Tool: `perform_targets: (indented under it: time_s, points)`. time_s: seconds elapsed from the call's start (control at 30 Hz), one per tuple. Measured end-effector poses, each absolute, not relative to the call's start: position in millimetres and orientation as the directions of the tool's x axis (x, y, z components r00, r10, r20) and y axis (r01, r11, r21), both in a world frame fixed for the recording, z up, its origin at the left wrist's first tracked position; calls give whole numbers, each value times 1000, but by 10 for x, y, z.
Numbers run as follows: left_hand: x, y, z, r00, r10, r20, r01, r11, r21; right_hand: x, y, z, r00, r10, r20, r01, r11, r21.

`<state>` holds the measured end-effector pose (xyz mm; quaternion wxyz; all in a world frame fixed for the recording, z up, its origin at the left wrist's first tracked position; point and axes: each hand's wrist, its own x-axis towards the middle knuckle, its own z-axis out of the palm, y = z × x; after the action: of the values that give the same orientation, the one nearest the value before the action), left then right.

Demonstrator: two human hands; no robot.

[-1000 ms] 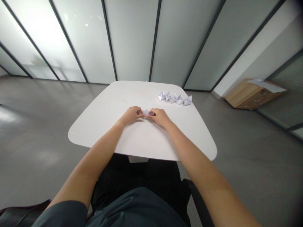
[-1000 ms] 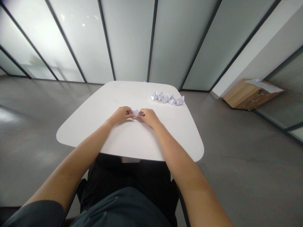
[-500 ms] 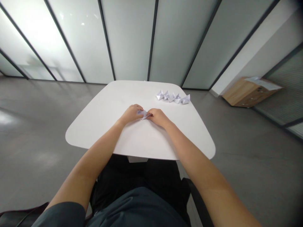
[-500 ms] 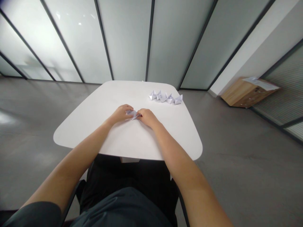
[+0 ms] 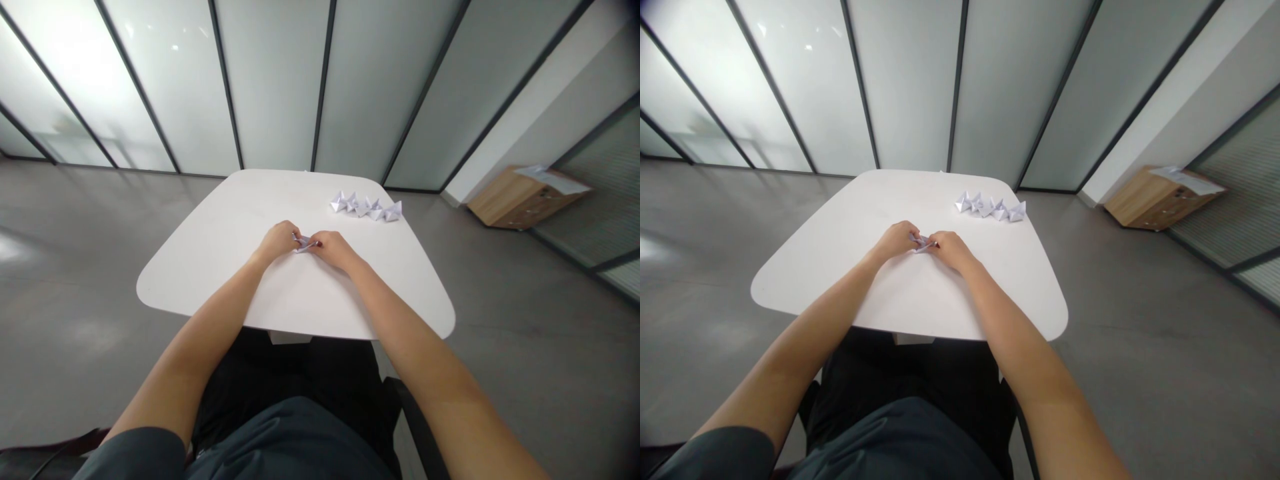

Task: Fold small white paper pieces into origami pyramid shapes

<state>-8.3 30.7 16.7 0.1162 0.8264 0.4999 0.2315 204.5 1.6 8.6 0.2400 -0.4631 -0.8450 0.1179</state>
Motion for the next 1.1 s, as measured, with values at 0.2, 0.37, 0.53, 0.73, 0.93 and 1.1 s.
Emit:
perform_targets:
  time_s: [0.2,0.37,0.53,0.73,0.93,1.1]
  points:
    - [-97,313,176,337,929,152,798,-367,477,2066,5,57,-406,859,310,706,511,-490]
    - [-230,316,170,441,880,177,713,-463,528,2066,11,45,-340,885,318,705,464,-537]
    - [-314,303,186,493,848,196,661,-511,549,2069,31,37,-288,896,339,686,440,-580]
    - [-285,266,195,407,884,231,594,-448,668,2084,38,46,-194,933,303,631,355,-690]
    - [-203,226,216,304,906,295,436,-408,802,2053,45,32,-134,950,281,488,310,-816]
    - [-140,236,188,222,922,318,424,-385,820,2003,67,1,-76,949,305,364,311,-878]
